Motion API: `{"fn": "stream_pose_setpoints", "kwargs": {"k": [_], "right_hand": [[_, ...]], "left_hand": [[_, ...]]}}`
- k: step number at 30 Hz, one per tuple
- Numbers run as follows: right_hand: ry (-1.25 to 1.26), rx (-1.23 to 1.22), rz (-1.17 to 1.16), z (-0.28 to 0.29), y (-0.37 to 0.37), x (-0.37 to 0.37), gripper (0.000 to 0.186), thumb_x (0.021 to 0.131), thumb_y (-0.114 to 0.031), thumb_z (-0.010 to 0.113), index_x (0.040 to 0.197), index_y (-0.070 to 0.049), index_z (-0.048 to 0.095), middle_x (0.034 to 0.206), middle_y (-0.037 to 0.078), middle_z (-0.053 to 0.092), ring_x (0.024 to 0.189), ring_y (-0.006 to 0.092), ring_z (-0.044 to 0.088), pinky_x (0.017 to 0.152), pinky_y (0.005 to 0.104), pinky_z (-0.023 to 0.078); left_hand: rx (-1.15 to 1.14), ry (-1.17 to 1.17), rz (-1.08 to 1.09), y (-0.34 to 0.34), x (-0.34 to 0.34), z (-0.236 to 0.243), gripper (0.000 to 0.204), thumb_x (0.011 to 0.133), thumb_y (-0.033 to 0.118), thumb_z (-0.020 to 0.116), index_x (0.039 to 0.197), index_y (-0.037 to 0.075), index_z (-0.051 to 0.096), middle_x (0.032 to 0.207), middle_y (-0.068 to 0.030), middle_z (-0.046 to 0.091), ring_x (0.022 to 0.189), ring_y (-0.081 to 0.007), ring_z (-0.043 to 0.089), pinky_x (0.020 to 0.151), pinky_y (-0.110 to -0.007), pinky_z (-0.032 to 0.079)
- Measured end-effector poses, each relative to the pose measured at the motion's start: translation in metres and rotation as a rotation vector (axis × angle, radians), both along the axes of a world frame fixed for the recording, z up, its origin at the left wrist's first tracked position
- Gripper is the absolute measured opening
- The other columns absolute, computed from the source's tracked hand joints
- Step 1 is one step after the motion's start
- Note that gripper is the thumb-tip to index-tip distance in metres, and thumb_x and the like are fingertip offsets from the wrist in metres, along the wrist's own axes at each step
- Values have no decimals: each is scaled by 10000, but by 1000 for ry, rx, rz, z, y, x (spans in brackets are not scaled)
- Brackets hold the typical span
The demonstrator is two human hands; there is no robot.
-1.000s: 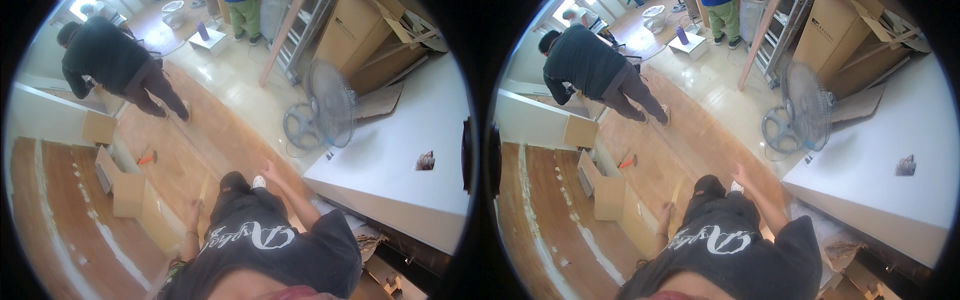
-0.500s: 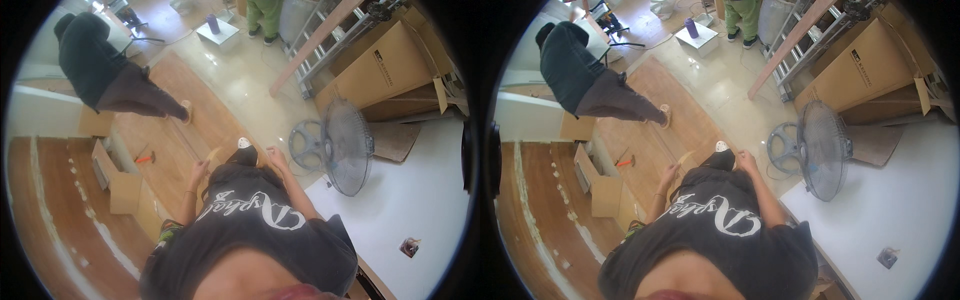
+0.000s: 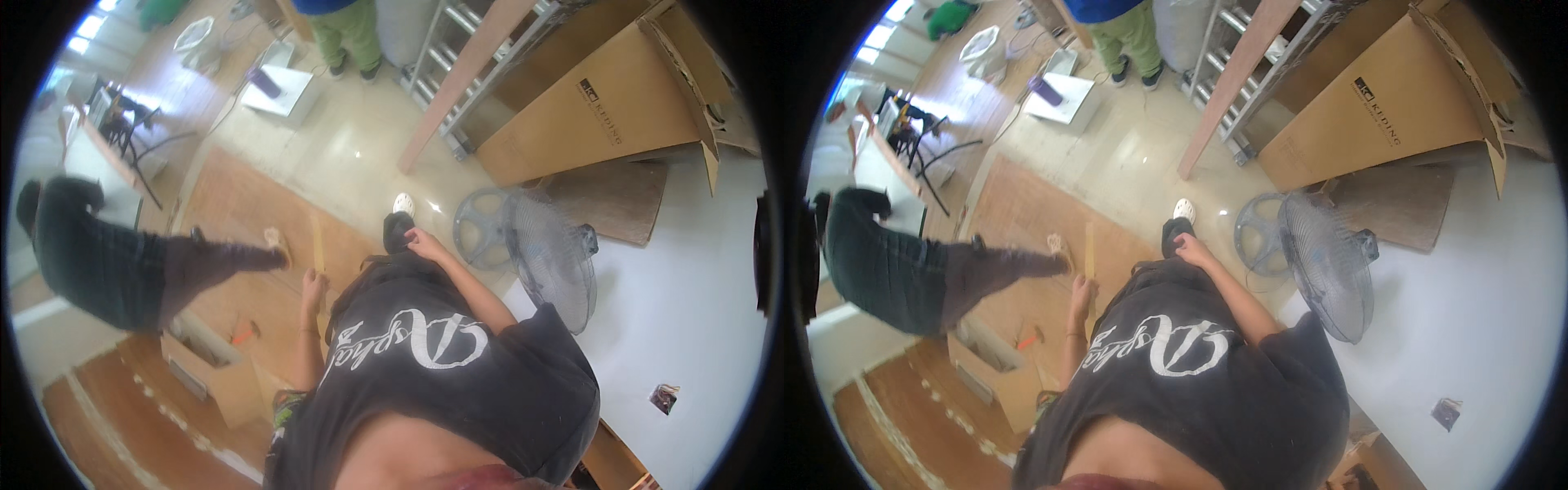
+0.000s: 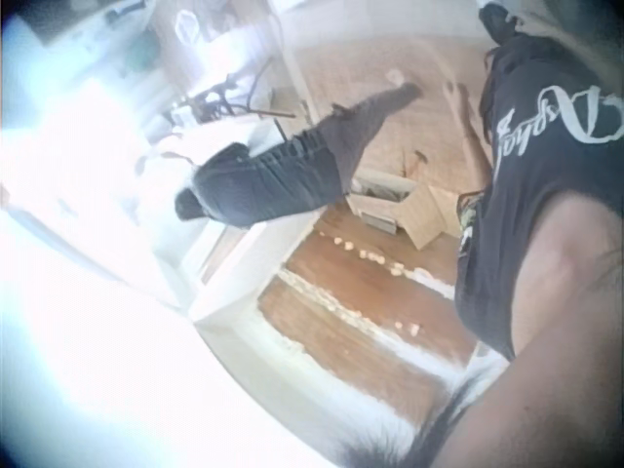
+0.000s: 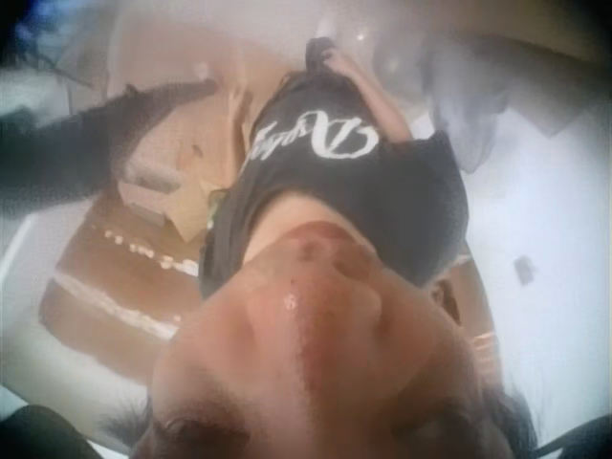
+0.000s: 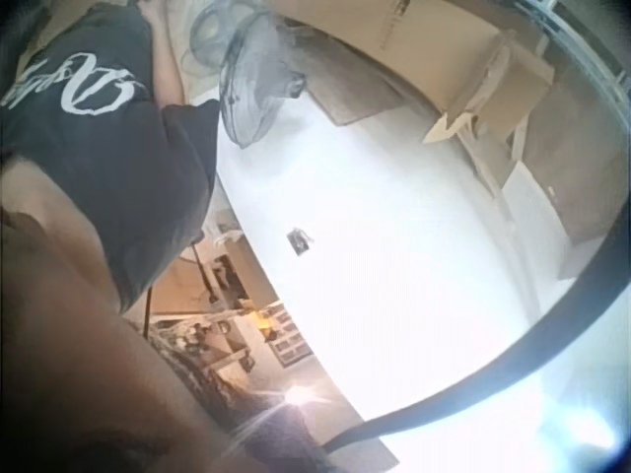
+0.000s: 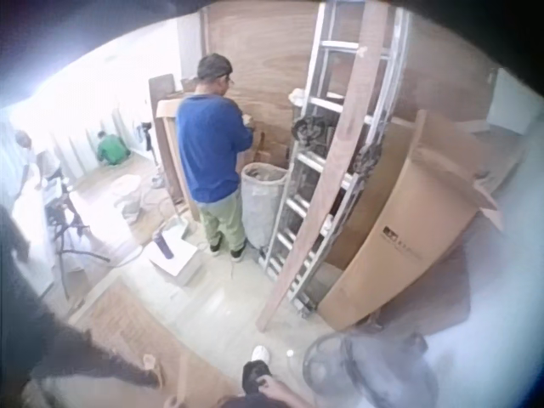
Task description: The person handles a thin wooden strip, measures and marks it, then applies adhesive along its length. The person moves around the room to position the strip and prepare it for installation.
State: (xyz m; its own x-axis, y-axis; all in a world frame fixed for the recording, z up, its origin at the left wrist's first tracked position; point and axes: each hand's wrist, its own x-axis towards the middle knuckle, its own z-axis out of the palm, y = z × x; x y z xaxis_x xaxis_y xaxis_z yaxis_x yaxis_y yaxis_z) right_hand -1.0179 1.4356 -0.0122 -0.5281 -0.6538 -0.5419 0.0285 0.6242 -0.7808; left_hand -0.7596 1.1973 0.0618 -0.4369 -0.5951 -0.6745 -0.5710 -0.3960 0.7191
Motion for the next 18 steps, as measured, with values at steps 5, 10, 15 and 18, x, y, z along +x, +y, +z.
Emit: {"fn": "stream_pose_setpoints", "kwargs": {"k": [5, 10, 15, 18], "right_hand": [[64, -106, 20, 7, -88, -90, 334, 803, -183, 667, 1113, -60, 640, 916, 146, 693, 838, 279, 675, 753, 401, 531], [19, -236, 175, 48, -178, -145, 317, 794, -292, 712, 990, -43, 694, 942, 161, 719, 873, 293, 693, 781, 389, 534], [-100, -238, 224, 74, -233, -165, 355, 838, -339, 724, 972, -14, 672, 933, 147, 710, 848, 263, 680, 751, 370, 523], [-188, -326, 48, 66, -259, -178, 316, 808, -313, 751, 933, -29, 694, 865, 129, 717, 789, 258, 688, 707, 364, 525]], "left_hand": [[-64, 57, -33, -45, -88, 11, 166, 926, 94, 566, 1035, -28, 591, 815, -82, 651, 658, -131, 612, 571, -262, 470], [-58, 96, -274, -88, -188, 48, 149, 920, 62, 607, 1018, -49, 630, 846, -94, 674, 734, -141, 650, 612, -251, 490], [-10, 177, -305, -123, -270, 47, 210, 938, 83, 594, 1086, -62, 631, 887, -97, 674, 756, -146, 653, 629, -265, 514], [61, 192, -333, -155, -308, 36, 280, 941, 102, 591, 1163, -65, 628, 977, -105, 679, 800, -170, 660, 681, -296, 566]]}}
